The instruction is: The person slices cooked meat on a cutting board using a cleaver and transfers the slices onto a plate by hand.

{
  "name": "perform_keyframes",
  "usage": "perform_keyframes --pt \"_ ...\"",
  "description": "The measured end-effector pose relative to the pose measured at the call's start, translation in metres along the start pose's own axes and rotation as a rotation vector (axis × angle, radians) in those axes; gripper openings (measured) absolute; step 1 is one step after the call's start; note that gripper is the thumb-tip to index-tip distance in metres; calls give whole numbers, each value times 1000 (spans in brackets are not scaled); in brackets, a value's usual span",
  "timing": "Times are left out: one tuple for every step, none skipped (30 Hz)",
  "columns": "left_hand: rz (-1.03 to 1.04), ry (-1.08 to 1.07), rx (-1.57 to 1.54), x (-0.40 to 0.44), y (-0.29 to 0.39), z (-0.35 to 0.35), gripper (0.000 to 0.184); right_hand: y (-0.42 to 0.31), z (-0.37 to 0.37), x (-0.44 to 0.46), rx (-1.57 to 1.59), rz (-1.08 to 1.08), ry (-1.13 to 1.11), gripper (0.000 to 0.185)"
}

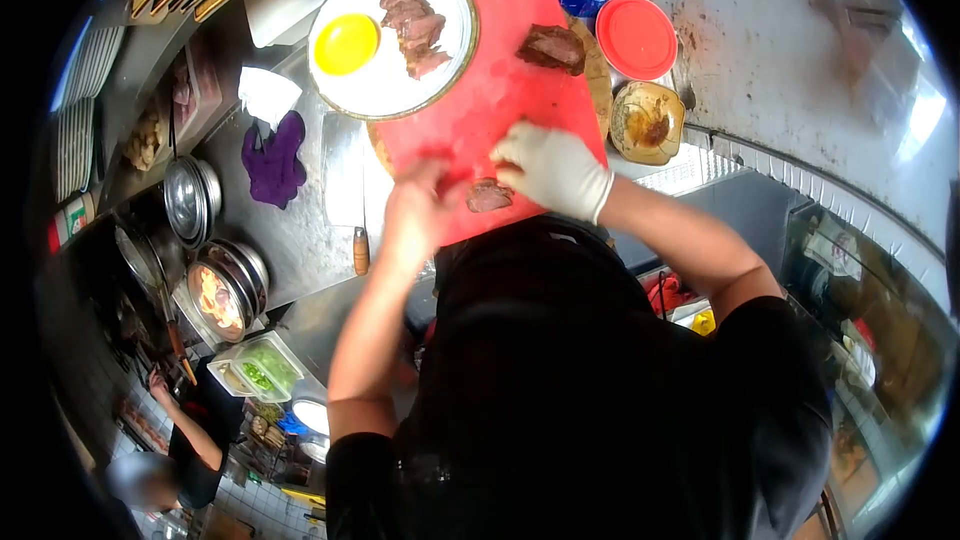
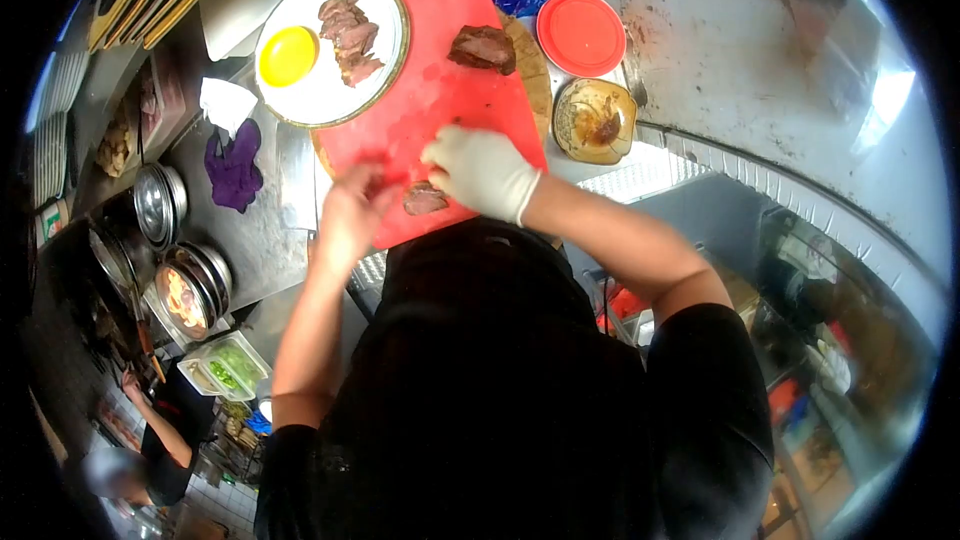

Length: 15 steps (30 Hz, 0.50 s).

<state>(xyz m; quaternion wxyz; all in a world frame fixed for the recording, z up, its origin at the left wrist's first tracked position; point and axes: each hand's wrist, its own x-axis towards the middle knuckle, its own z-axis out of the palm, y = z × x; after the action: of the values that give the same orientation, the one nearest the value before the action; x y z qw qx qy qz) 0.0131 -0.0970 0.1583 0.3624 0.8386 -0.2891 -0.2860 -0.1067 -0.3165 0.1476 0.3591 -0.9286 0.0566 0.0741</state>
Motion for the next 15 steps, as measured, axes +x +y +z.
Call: perform_keyframes --pt "-27 22 97 -14 -3 15 37 -1 8 -11 13 1 -11 30" --pt "-55 45 195 -24 -1 28 41 -1 15 -20 26 -1 -21 34" --pt "-93 83 209 -28 8 35 37 -5 22 -23 -26 22 -21 41" --pt "-113 88 211 -29 9 39 35 -6 27 -24 -33 22 -20 41" --pt "-132 96 212 -29 9 45 33 -8 29 -24 -42 20 -19 42" --pt "-152 105 211 -30 10 49 31 -8 31 -25 -53 16 -19 43" --pt "-144 113 212 -31 10 50 30 -7 34 -25 -17 7 -8 41" --pt "-135 122 215 -31 11 50 28 -6 34 -25 -9 -8 4 41" --pt "-125 131 220 -30 11 50 27 -6 35 -26 -1 -23 18 41" --pt "-149 119 203 -31 12 51 26 -7 35 -27 8 -36 32 41" --pt "-171 107 187 -32 12 52 24 -7 35 -29 20 -15 18 41" --pt "-193 97 172 -32 12 54 22 -8 36 -30 31 5 6 41" --pt "-216 93 75 -33 10 55 19 -9 36 -30 42 22 -6 41" --pt "-238 91 -22 -33 9 58 16 -9 36 -30 48 7 32 38" --pt "-261 86 -119 -34 8 58 14 -9 37 -31 56 -6 69 35"
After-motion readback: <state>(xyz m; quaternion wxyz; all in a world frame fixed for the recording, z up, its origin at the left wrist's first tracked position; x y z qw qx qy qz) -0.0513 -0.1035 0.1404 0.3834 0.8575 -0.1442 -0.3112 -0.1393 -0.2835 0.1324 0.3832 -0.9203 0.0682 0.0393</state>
